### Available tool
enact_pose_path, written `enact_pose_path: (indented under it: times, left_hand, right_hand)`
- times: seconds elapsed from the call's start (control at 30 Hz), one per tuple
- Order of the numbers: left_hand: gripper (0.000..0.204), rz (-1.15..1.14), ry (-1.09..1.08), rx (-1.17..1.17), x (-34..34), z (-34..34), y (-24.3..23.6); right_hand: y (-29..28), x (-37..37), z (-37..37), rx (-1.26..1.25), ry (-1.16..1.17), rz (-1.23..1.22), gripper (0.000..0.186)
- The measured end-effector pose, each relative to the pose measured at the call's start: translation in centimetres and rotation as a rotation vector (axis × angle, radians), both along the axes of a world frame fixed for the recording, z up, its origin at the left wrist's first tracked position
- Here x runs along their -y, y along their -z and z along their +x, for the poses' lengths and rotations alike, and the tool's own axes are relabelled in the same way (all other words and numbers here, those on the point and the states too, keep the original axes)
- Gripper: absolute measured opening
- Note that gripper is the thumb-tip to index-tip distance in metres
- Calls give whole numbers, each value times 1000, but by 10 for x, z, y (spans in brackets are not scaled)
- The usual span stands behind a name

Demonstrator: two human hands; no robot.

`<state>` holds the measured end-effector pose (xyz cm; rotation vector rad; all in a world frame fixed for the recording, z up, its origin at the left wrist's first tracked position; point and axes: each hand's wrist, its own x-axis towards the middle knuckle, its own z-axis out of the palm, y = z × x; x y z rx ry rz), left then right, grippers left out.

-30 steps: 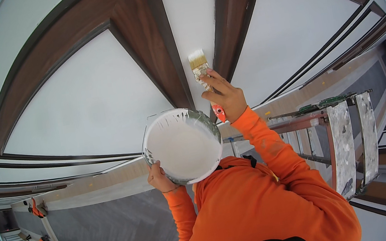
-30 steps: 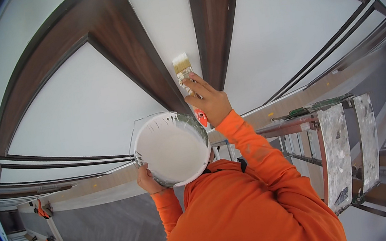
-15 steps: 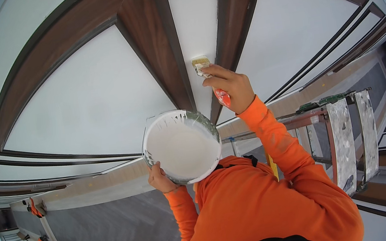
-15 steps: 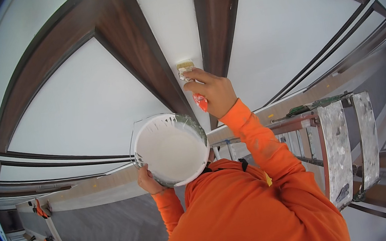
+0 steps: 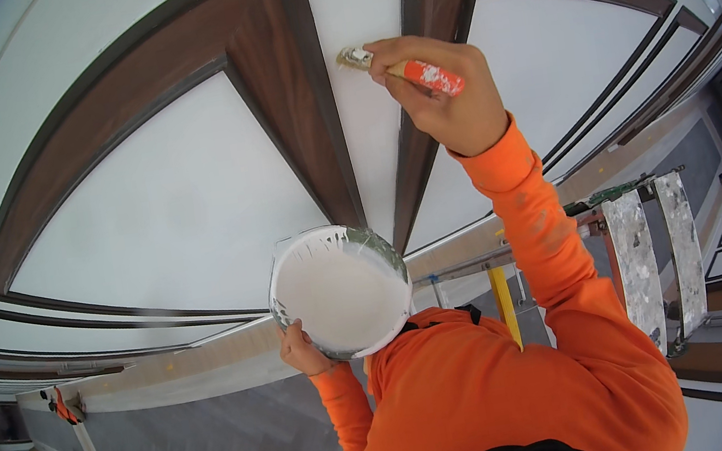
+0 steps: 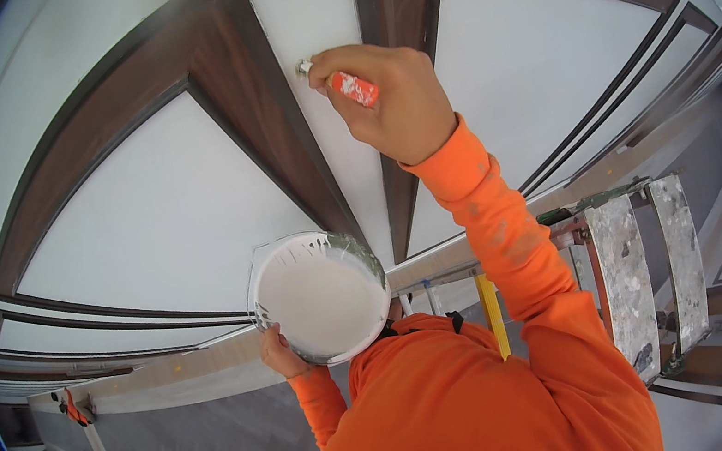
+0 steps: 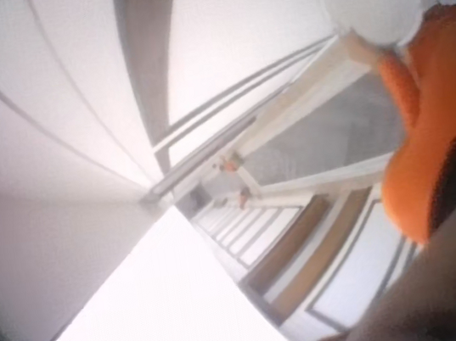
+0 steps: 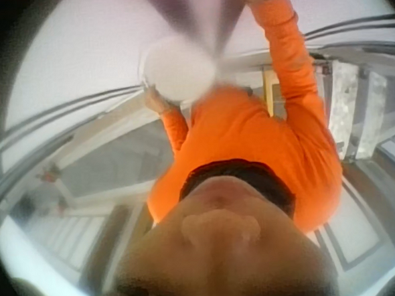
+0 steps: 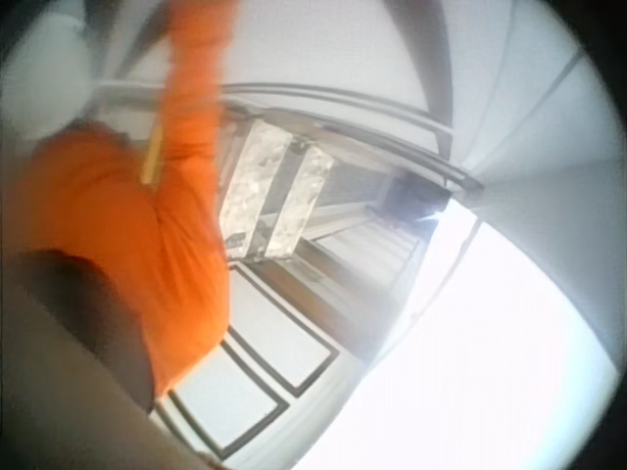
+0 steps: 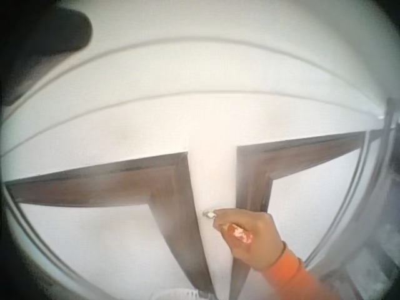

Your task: The person paints a white ceiling with dark brown beams using a paintbrush and a paint can. They repeatedly dip the brush into the can and apply white paint to the ceiling sections between the beams.

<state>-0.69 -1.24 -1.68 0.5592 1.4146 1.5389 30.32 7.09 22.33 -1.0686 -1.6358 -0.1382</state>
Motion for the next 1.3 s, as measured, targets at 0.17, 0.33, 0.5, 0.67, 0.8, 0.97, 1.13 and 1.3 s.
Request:
enact_pose_path:
  times: [0.17, 0.33, 0.5, 0.67, 0.8, 0.97, 1.13, 1.3]
  left_hand:
    - [30, -8, -2, 3, -5, -1, 4]
    - [9, -19, 5, 82, -2, 1, 0]
    - [11, -14, -6, 58, -4, -7, 18]
    - [34, -21, -17, -22, -8, -2, 12]
    - [34, -57, -5, -8, -7, -5, 6]
    - [31, -30, -20, -4, -11, 5, -6]
    - [29, 11, 12, -10, -18, 5, -9]
    - [30, 27, 63, -24, -21, 5, -5]
  right_hand:
    - [-63, 1, 0, 12, 3, 23, 15]
    - [-119, -3, -6, 195, 96, 396, 9]
    - [-113, -10, -1, 378, 174, 647, 12]
    - [-37, -12, 9, 368, 277, 475, 24]
    - [27, 3, 5, 293, 290, 252, 22]
    - [115, 33, 1, 251, 283, -7, 20]
    - [175, 54, 4, 175, 184, -244, 19]
    - [92, 40, 25, -33, 85, -94, 23]
